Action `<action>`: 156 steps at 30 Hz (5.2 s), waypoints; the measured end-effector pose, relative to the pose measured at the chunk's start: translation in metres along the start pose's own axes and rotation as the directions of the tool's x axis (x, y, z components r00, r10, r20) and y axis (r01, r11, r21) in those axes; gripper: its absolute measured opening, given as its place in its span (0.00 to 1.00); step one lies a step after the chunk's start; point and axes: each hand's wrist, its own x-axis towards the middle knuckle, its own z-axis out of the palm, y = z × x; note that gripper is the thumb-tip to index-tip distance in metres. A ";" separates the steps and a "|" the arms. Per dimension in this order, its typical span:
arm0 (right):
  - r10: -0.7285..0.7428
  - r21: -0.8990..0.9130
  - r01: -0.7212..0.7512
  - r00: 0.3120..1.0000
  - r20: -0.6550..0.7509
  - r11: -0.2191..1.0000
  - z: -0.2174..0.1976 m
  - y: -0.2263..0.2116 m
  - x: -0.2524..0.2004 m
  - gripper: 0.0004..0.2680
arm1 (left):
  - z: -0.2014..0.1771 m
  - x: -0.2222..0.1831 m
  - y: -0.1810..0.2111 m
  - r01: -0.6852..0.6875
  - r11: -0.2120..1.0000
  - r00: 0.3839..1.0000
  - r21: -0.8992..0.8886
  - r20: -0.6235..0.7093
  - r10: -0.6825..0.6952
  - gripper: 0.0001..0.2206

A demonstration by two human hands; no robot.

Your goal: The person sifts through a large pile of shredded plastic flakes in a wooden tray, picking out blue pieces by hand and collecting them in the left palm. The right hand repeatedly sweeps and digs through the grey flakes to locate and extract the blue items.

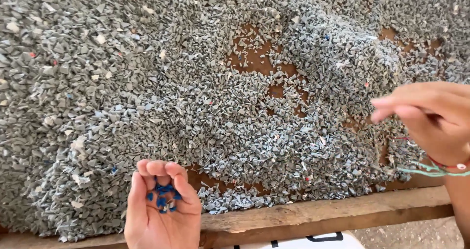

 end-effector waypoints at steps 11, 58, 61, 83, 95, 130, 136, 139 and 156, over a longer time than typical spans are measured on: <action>0.088 -0.428 0.169 0.850 0.519 0.888 0.072 -0.020 0.006 0.35 | 0.012 -0.001 0.004 0.004 1.000 0.998 -0.008 -0.069 -0.005 0.08; -0.186 -0.310 0.296 0.923 0.337 0.903 0.069 -0.011 0.024 0.12 | 0.024 -0.016 -0.072 0.251 0.954 0.966 0.164 0.016 -0.257 0.12; -0.180 -0.270 0.271 0.931 0.316 0.924 0.073 -0.009 0.028 0.10 | 0.025 -0.016 -0.073 0.255 0.951 0.964 0.176 0.027 -0.264 0.12; -0.108 -0.296 0.207 0.942 0.319 0.932 0.073 -0.015 0.035 0.04 | 0.032 -0.016 -0.081 0.279 0.947 0.955 0.162 0.057 -0.291 0.12; -0.283 -0.194 0.348 0.912 0.297 0.917 0.010 -0.125 0.006 0.06 | 0.042 -0.042 -0.154 0.586 0.734 0.782 0.342 0.000 -0.624 0.22; -0.291 -0.290 0.476 0.814 0.503 0.830 0.047 0.042 -0.006 0.31 | 0.021 -0.033 -0.126 -0.111 0.945 0.945 -0.309 0.263 0.197 0.12; -0.197 -0.169 0.368 0.769 0.609 0.914 0.079 0.013 0.013 0.34 | 0.024 -0.031 -0.127 -0.163 0.954 0.938 -0.251 0.260 0.229 0.12; -0.320 -0.099 0.468 0.728 0.607 0.878 0.077 0.001 -0.007 0.33 | 0.025 -0.032 -0.128 -0.164 0.949 0.938 -0.268 0.255 0.234 0.12; -0.518 0.064 0.540 0.757 0.399 0.839 0.015 0.054 -0.046 0.22 | 0.030 -0.035 -0.127 -0.153 0.968 0.955 -0.200 0.222 0.197 0.10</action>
